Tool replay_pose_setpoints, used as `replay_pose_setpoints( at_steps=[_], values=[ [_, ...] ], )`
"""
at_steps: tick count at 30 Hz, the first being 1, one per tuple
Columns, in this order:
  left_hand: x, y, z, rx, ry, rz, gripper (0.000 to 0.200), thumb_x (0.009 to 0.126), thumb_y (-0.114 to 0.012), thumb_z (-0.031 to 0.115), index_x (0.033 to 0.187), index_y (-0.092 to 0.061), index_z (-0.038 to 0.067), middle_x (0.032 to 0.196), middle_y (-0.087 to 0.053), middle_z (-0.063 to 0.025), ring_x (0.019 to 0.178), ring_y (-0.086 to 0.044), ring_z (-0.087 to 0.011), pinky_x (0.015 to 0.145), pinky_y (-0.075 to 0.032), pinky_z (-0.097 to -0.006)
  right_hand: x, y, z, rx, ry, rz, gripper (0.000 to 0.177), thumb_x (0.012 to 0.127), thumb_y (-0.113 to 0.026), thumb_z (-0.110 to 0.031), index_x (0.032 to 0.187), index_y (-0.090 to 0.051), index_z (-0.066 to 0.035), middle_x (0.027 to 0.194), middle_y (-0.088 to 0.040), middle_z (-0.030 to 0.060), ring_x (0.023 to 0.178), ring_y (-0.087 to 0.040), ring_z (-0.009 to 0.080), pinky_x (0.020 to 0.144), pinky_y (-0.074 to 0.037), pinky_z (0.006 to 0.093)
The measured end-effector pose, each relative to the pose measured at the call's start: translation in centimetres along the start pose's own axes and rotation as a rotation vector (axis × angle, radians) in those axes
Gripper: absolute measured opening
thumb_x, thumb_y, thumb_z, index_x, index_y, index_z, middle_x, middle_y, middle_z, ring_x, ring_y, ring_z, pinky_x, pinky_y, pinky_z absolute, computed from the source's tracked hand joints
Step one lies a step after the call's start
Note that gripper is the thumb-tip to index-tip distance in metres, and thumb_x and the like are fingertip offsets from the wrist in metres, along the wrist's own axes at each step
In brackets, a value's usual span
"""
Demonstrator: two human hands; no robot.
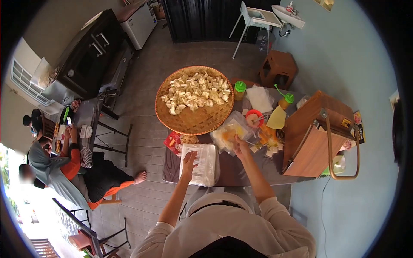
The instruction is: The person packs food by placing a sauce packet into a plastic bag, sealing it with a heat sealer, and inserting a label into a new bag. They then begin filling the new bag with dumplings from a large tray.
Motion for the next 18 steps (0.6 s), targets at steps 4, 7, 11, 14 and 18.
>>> replay_pose_setpoints(
  at_steps=[4,7,11,14,18],
  values=[
    [2.0,3.4,-1.4,0.150,-0.015,0.031,0.037,0.083,-0.052,0.039,0.105,-0.055,0.010,0.099,-0.057,-0.0029,0.089,-0.051,-0.0150,0.070,-0.042,-0.0288,2.3,-1.7,1.6,-0.182,0.214,0.420,0.025,0.079,-0.063,-0.022,0.098,-0.051,-0.011,0.078,-0.055,0.0027,0.051,-0.053,0.0114,0.041,-0.043,0.0228],
    [4.2,5.2,-3.7,0.295,-0.255,0.013,0.033,0.080,-0.059,0.033,0.102,-0.056,0.008,0.098,-0.057,-0.0073,0.087,-0.053,-0.0194,0.069,-0.044,-0.0303,3.2,0.9,2.8,-0.630,0.420,0.616,0.035,0.076,-0.066,-0.022,0.103,-0.048,-0.008,0.084,-0.051,0.0042,0.059,-0.052,0.0146,0.047,-0.044,0.0232],
    [3.4,4.6,-2.9,0.871,-0.773,0.231,0.036,0.072,-0.067,0.024,0.102,-0.054,0.008,0.099,-0.053,-0.0124,0.091,-0.052,-0.0285,0.073,-0.044,-0.0384,-0.8,-0.4,3.5,-1.189,0.755,0.919,0.048,0.070,-0.068,-0.016,0.110,-0.044,-0.006,0.096,-0.046,0.0061,0.080,-0.048,0.0158,0.067,-0.045,0.0261],
    [2.5,4.1,-1.9,0.977,-0.633,0.357,0.043,0.066,-0.070,0.020,0.103,-0.052,0.007,0.100,-0.051,-0.0138,0.095,-0.049,-0.0319,0.077,-0.042,-0.0401,-4.3,-2.7,4.9,-1.028,0.723,0.827,0.054,0.068,-0.068,-0.013,0.115,-0.042,-0.006,0.099,-0.044,0.0072,0.088,-0.045,0.0145,0.075,-0.042,0.0266],
    [4.2,5.5,-4.0,0.794,-0.529,0.384,0.046,0.064,-0.072,0.018,0.103,-0.054,0.004,0.096,-0.056,-0.0143,0.090,-0.052,-0.0317,0.076,-0.043,-0.0400,-5.8,-1.8,9.3,-1.016,0.497,0.548,0.056,0.066,-0.068,-0.015,0.114,-0.042,-0.004,0.093,-0.045,0.0099,0.078,-0.046,0.0214,0.068,-0.042,0.0289]
  ],
)
Point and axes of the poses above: each hand's wrist, its own x-axis towards the middle knuckle, its own y-axis out of the back of the hand, z = x × y, the point moved 2 cm from there along x, towards the middle knuckle
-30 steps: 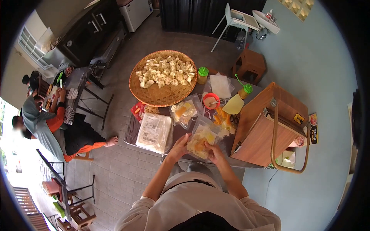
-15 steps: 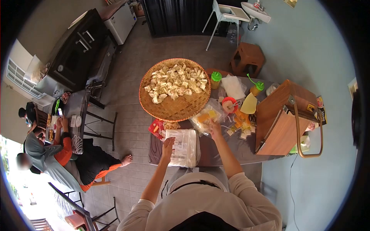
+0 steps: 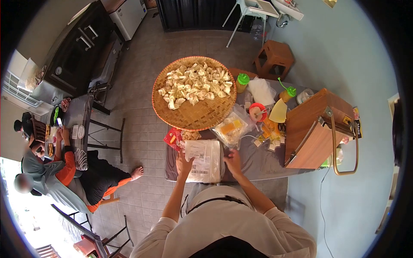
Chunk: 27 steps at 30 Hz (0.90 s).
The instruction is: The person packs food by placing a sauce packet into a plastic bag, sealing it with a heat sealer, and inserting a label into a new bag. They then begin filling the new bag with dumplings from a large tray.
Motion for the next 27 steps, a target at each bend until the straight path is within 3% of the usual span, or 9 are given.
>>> replay_pose_setpoints(
  at_steps=[3,6,7,8,10,11,16,20,27],
  values=[
    [0.6,-0.3,-1.7,-0.056,-0.065,-0.112,0.049,0.063,-0.071,0.011,0.107,-0.052,0.003,0.081,-0.059,-0.0134,0.076,-0.057,-0.0311,0.068,-0.045,-0.0386,-1.2,-1.5,0.9,-0.194,0.128,-0.169,0.049,0.067,-0.068,-0.011,0.110,-0.046,-0.005,0.090,-0.050,0.0089,0.060,-0.050,0.0141,0.057,-0.044,0.0250],
    [0.8,-1.1,-3.2,-0.039,-0.005,-0.133,0.045,0.064,-0.071,0.010,0.104,-0.053,0.003,0.077,-0.059,-0.0119,0.072,-0.057,-0.0297,0.067,-0.045,-0.0365,-1.7,-2.0,0.6,-0.090,-0.009,-0.268,0.034,0.071,-0.065,-0.009,0.101,-0.052,-0.003,0.083,-0.054,0.0081,0.063,-0.052,0.0131,0.058,-0.044,0.0243],
    [0.9,-0.6,-2.3,-0.039,0.069,-0.239,0.051,0.066,-0.070,0.013,0.111,-0.049,0.006,0.092,-0.057,-0.0141,0.083,-0.054,-0.0302,0.070,-0.044,-0.0382,-1.8,-1.8,0.3,-0.092,-0.011,-0.273,0.034,0.071,-0.065,-0.009,0.101,-0.052,-0.003,0.083,-0.054,0.0081,0.063,-0.052,0.0131,0.058,-0.044,0.0243],
    [0.5,0.1,-1.1,-0.037,0.076,-0.238,0.051,0.066,-0.070,0.013,0.111,-0.049,0.006,0.092,-0.057,-0.0141,0.083,-0.054,-0.0302,0.070,-0.044,-0.0382,-1.8,-1.6,-0.2,-0.141,0.120,-0.194,0.027,0.073,-0.063,-0.009,0.097,-0.054,-0.003,0.079,-0.055,0.0074,0.063,-0.054,0.0130,0.057,-0.044,0.0242],
    [-0.5,0.7,2.3,0.372,-0.106,0.037,0.060,0.067,-0.069,0.020,0.120,-0.042,0.010,0.111,-0.047,-0.0151,0.097,-0.047,-0.0325,0.076,-0.041,-0.0427,-1.8,-1.7,-0.5,-0.187,0.250,-0.121,0.020,0.074,-0.061,-0.009,0.093,-0.056,-0.002,0.074,-0.057,0.0067,0.063,-0.055,0.0128,0.056,-0.044,0.0240],
    [-0.9,0.0,2.7,0.374,-0.051,-0.098,0.070,0.067,-0.069,0.032,0.126,-0.035,0.013,0.121,-0.034,-0.0158,0.110,-0.036,-0.0352,0.082,-0.036,-0.0504,-1.6,-1.8,-0.3,-0.138,0.198,-0.151,0.020,0.075,-0.060,-0.009,0.093,-0.057,-0.002,0.072,-0.058,0.0068,0.060,-0.056,0.0131,0.054,-0.044,0.0245],
    [-2.8,-2.9,8.6,0.274,-0.086,-0.255,0.078,0.065,-0.068,0.042,0.128,-0.033,0.014,0.132,-0.023,-0.0191,0.123,-0.021,-0.0368,0.090,-0.026,-0.0607,-0.8,-3.2,0.9,-0.040,0.045,-0.147,0.020,0.076,-0.058,-0.009,0.096,-0.058,-0.003,0.064,-0.060,0.0067,0.053,-0.057,0.0147,0.049,-0.044,0.0256],
    [-3.2,-4.8,7.8,0.341,-0.095,-0.217,0.076,0.066,-0.066,0.040,0.129,-0.032,0.014,0.139,-0.011,-0.0199,0.130,-0.009,-0.0368,0.093,-0.018,-0.0647,-0.4,-3.4,-2.5,-0.097,0.163,0.013,0.026,0.075,-0.059,-0.008,0.101,-0.059,-0.004,0.074,-0.058,0.0097,0.060,-0.058,0.0182,0.053,-0.046,0.0278],
    [-3.3,-4.9,5.7,0.352,-0.151,-0.189,0.068,0.068,-0.066,0.033,0.126,-0.036,0.014,0.137,-0.019,-0.0183,0.128,-0.014,-0.0367,0.092,-0.021,-0.0624,-0.5,-3.7,-3.0,-0.279,0.267,-0.035,0.037,0.075,-0.056,-0.015,0.112,-0.054,-0.009,0.092,-0.055,0.0122,0.066,-0.056,0.0263,0.063,-0.046,0.0360]
  ],
)
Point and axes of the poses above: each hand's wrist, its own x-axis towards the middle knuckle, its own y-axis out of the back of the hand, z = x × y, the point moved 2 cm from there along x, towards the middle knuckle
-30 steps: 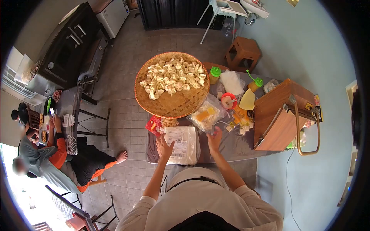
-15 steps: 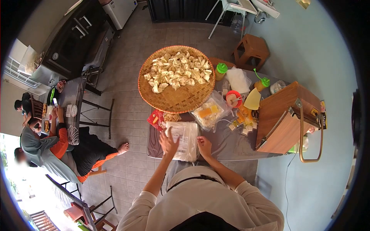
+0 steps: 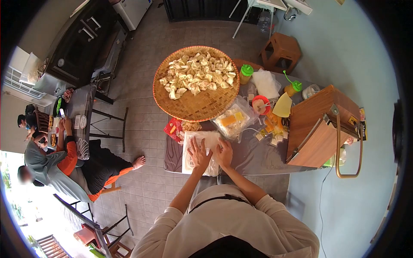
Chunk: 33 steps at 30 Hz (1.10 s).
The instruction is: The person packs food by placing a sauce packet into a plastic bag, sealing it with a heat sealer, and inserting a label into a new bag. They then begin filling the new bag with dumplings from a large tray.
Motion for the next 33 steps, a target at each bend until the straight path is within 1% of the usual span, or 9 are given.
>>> replay_pose_setpoints(
  at_steps=[3,7,10,15,18,25,27,31,33],
  values=[
    [-0.1,0.1,-0.1,0.021,-0.002,0.013,0.065,0.069,-0.065,0.032,0.125,-0.037,0.014,0.136,-0.021,-0.0180,0.127,-0.017,-0.0363,0.092,-0.023,-0.0597,-0.1,0.3,-0.6,-0.028,-0.089,-0.023,0.035,0.075,-0.055,-0.015,0.110,-0.054,-0.010,0.094,-0.055,0.0106,0.067,-0.057,0.0253,0.062,-0.046,0.0361],
    [-0.2,0.1,-0.2,0.023,-0.035,0.039,0.063,0.069,-0.063,0.034,0.124,-0.039,0.013,0.136,-0.021,-0.0175,0.126,-0.019,-0.0362,0.093,-0.023,-0.0584,0.0,0.4,-1.4,-0.103,-0.050,0.046,0.031,0.074,-0.058,-0.012,0.105,-0.058,-0.008,0.090,-0.056,0.0100,0.059,-0.056,0.0208,0.056,-0.046,0.0320],
    [-0.1,0.2,-0.2,0.028,-0.037,0.032,0.063,0.069,-0.063,0.034,0.124,-0.040,0.013,0.136,-0.021,-0.0175,0.126,-0.020,-0.0364,0.092,-0.024,-0.0588,0.4,0.5,-1.2,-0.058,-0.085,0.014,0.030,0.074,-0.058,-0.013,0.103,-0.056,-0.008,0.088,-0.055,0.0092,0.063,-0.057,0.0230,0.058,-0.046,0.0340],
    [-0.2,-0.3,-0.5,-0.008,-0.042,0.017,0.064,0.069,-0.063,0.034,0.126,-0.039,0.014,0.137,-0.020,-0.0186,0.126,-0.019,-0.0378,0.092,-0.023,-0.0610,0.9,0.3,-1.0,-0.145,0.030,0.060,0.028,0.074,-0.057,-0.014,0.101,-0.051,-0.009,0.087,-0.053,0.0070,0.074,-0.056,0.0288,0.061,-0.046,0.0393],
    [-0.2,-0.2,-0.6,-0.002,-0.053,0.036,0.065,0.069,-0.063,0.035,0.126,-0.039,0.014,0.137,-0.020,-0.0187,0.126,-0.020,-0.0376,0.092,-0.023,-0.0610,1.1,0.4,-0.9,-0.205,-0.015,-0.056,0.025,0.075,-0.057,-0.015,0.099,-0.053,-0.010,0.087,-0.054,0.0077,0.074,-0.057,0.0295,0.061,-0.046,0.0401],
    [-0.2,0.1,-0.5,0.015,-0.065,0.043,0.063,0.070,-0.062,0.037,0.125,-0.039,0.014,0.137,-0.020,-0.0177,0.126,-0.020,-0.0372,0.092,-0.023,-0.0600,2.0,0.6,-1.0,-0.300,0.070,-0.052,0.012,0.078,-0.057,-0.020,0.084,-0.059,-0.010,0.081,-0.057,0.0078,0.069,-0.058,0.0311,0.059,-0.047,0.0403],
    [-0.2,0.2,-0.4,0.017,-0.069,0.033,0.062,0.071,-0.060,0.037,0.125,-0.039,0.015,0.137,-0.019,-0.0181,0.126,-0.020,-0.0372,0.092,-0.023,-0.0608,2.5,0.1,-0.8,-0.277,-0.030,-0.153,0.015,0.079,-0.054,-0.021,0.086,-0.059,-0.009,0.087,-0.057,0.0102,0.071,-0.059,0.0331,0.059,-0.047,0.0427],
    [-0.2,0.3,-0.3,-0.003,-0.054,0.043,0.061,0.072,-0.059,0.037,0.125,-0.038,0.014,0.137,-0.020,-0.0175,0.125,-0.021,-0.0371,0.092,-0.023,-0.0609,2.5,0.3,-0.7,-0.286,-0.032,-0.150,0.015,0.079,-0.055,-0.022,0.082,-0.060,-0.008,0.080,-0.058,0.0112,0.068,-0.058,0.0331,0.058,-0.046,0.0418],
    [-0.2,0.2,-0.2,-0.019,-0.036,0.048,0.060,0.073,-0.058,0.037,0.125,-0.038,0.014,0.137,-0.021,-0.0174,0.125,-0.021,-0.0372,0.092,-0.023,-0.0611,1.9,0.5,-0.7,-0.168,-0.016,-0.013,0.014,0.077,-0.057,-0.020,0.079,-0.061,-0.007,0.072,-0.059,0.0121,0.064,-0.058,0.0319,0.057,-0.046,0.0402]
  ],
)
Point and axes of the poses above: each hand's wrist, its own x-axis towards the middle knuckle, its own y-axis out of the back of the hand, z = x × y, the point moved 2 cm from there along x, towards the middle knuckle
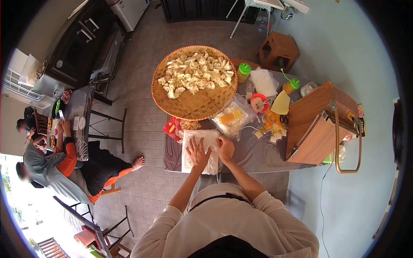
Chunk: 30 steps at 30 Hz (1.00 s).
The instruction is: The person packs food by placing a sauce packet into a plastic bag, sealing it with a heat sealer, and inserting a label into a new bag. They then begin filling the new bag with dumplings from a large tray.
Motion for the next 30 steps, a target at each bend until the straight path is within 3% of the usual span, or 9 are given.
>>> replay_pose_setpoints(
  at_steps=[10,12,13,15,18,20,27,28,30],
  values=[
    [-0.5,-0.3,0.3,0.032,-0.043,0.023,0.057,0.075,-0.057,0.031,0.125,-0.037,0.015,0.134,-0.025,-0.0150,0.124,-0.022,-0.0357,0.092,-0.021,-0.0594,-2.4,0.5,1.5,0.349,0.112,0.166,0.016,0.076,-0.064,-0.015,0.074,-0.059,0.000,0.066,-0.058,0.0102,0.052,-0.055,0.0164,0.048,-0.042,0.0283],
    [-0.7,-0.1,0.2,-0.002,-0.058,0.007,0.058,0.074,-0.058,0.031,0.125,-0.037,0.015,0.134,-0.026,-0.0148,0.124,-0.022,-0.0355,0.092,-0.021,-0.0596,-2.2,-0.6,2.8,0.580,-0.291,-0.020,0.021,0.077,-0.062,-0.019,0.072,-0.058,0.001,0.064,-0.058,0.0117,0.050,-0.054,0.0170,0.047,-0.041,0.0296],
    [-0.6,0.1,0.1,-0.002,-0.058,-0.004,0.058,0.073,-0.059,0.031,0.124,-0.038,0.015,0.134,-0.026,-0.0148,0.124,-0.022,-0.0352,0.092,-0.021,-0.0598,-1.9,-0.7,3.1,0.578,-0.295,-0.017,0.021,0.077,-0.062,-0.019,0.072,-0.058,0.001,0.064,-0.058,0.0117,0.050,-0.054,0.0170,0.047,-0.041,0.0296],
    [0.0,0.7,0.4,-0.007,-0.066,-0.015,0.058,0.072,-0.060,0.031,0.124,-0.040,0.015,0.134,-0.026,-0.0148,0.124,-0.023,-0.0349,0.091,-0.022,-0.0599,-0.5,-1.1,3.1,0.203,-0.140,-0.265,0.027,0.078,-0.061,-0.024,0.070,-0.057,0.002,0.056,-0.055,0.0122,0.048,-0.052,0.0169,0.045,-0.038,0.0315],
    [1.5,1.9,0.8,-0.082,-0.114,-0.088,0.061,0.071,-0.058,0.030,0.127,-0.037,0.016,0.138,-0.021,-0.0148,0.128,-0.018,-0.0317,0.093,-0.017,-0.0633,0.1,-0.9,2.7,0.265,-0.084,-0.206,0.031,0.079,-0.060,-0.028,0.071,-0.058,0.002,0.050,-0.050,0.0112,0.045,-0.049,0.0165,0.043,-0.035,0.0335],
    [2.6,2.2,1.4,0.036,-0.440,-0.193,0.064,0.070,-0.057,0.028,0.130,-0.034,0.021,0.141,-0.019,-0.0113,0.130,-0.016,-0.0284,0.096,-0.014,-0.0638,-0.1,-0.6,2.8,0.221,-0.023,-0.196,0.030,0.079,-0.060,-0.028,0.072,-0.059,0.002,0.050,-0.050,0.0105,0.044,-0.047,0.0151,0.043,-0.035,0.0323],
    [3.0,1.2,0.2,0.046,-0.394,-0.258,0.061,0.072,-0.053,0.027,0.131,-0.034,0.026,0.141,-0.021,-0.0081,0.131,-0.016,-0.0280,0.098,-0.011,-0.0629,-2.6,0.3,2.3,0.319,0.048,-0.093,0.024,0.083,-0.058,-0.020,0.074,-0.059,0.003,0.047,-0.043,0.0106,0.042,-0.035,0.0076,0.040,-0.029,0.0278],
    [3.0,1.2,0.1,0.045,-0.391,-0.259,0.061,0.072,-0.053,0.027,0.131,-0.034,0.026,0.141,-0.021,-0.0081,0.131,-0.016,-0.0280,0.098,-0.011,-0.0629,-3.0,1.2,1.5,0.318,0.048,-0.096,0.024,0.083,-0.058,-0.020,0.074,-0.059,0.003,0.047,-0.043,0.0106,0.042,-0.035,0.0076,0.040,-0.029,0.0278],
    [3.0,1.3,-0.1,0.041,-0.397,-0.259,0.061,0.073,-0.052,0.026,0.130,-0.034,0.026,0.140,-0.022,-0.0077,0.130,-0.017,-0.0284,0.098,-0.012,-0.0621,-3.8,3.0,0.1,0.266,0.072,-0.058,0.034,0.080,-0.059,-0.019,0.058,-0.045,0.003,0.049,-0.042,0.0172,0.040,-0.041,0.0275,0.042,-0.032,0.0356]
  ],
)
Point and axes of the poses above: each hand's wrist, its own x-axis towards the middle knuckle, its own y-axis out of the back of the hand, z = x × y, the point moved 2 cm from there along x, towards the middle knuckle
